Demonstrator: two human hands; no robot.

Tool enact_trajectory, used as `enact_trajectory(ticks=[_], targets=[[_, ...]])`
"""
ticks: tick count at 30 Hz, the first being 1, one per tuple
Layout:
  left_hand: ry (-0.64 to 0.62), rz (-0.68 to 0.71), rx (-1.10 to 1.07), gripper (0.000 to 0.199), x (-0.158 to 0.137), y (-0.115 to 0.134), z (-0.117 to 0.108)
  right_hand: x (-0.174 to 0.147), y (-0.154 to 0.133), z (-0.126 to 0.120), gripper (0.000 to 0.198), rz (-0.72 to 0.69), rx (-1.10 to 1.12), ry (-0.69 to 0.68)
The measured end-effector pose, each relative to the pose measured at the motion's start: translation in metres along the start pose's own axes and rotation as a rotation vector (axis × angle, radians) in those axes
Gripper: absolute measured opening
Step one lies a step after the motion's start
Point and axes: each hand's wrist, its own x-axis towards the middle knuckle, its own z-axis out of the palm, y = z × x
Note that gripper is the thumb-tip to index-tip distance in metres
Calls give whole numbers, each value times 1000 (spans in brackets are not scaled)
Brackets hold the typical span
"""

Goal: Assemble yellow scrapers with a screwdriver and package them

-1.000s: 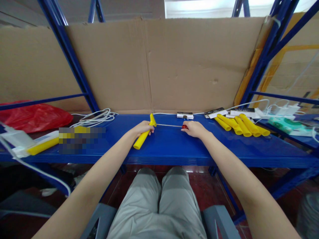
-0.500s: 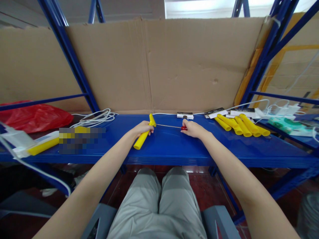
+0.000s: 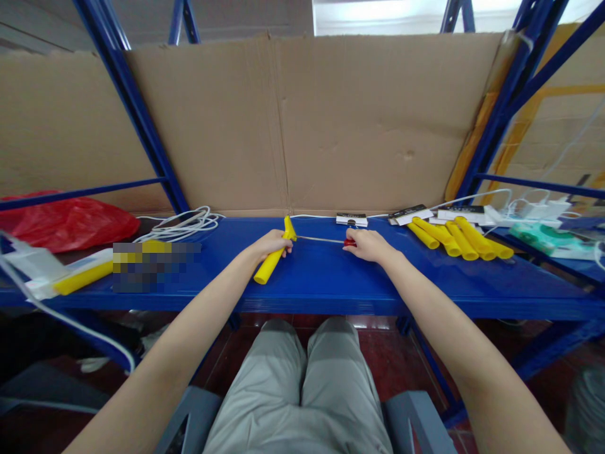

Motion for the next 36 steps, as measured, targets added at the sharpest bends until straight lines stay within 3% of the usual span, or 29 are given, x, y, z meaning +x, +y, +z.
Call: enact_trajectory(ticks=[36], targets=[[-12,-2,-33,14,3,-1,0,1,2,2,14,13,25,7]])
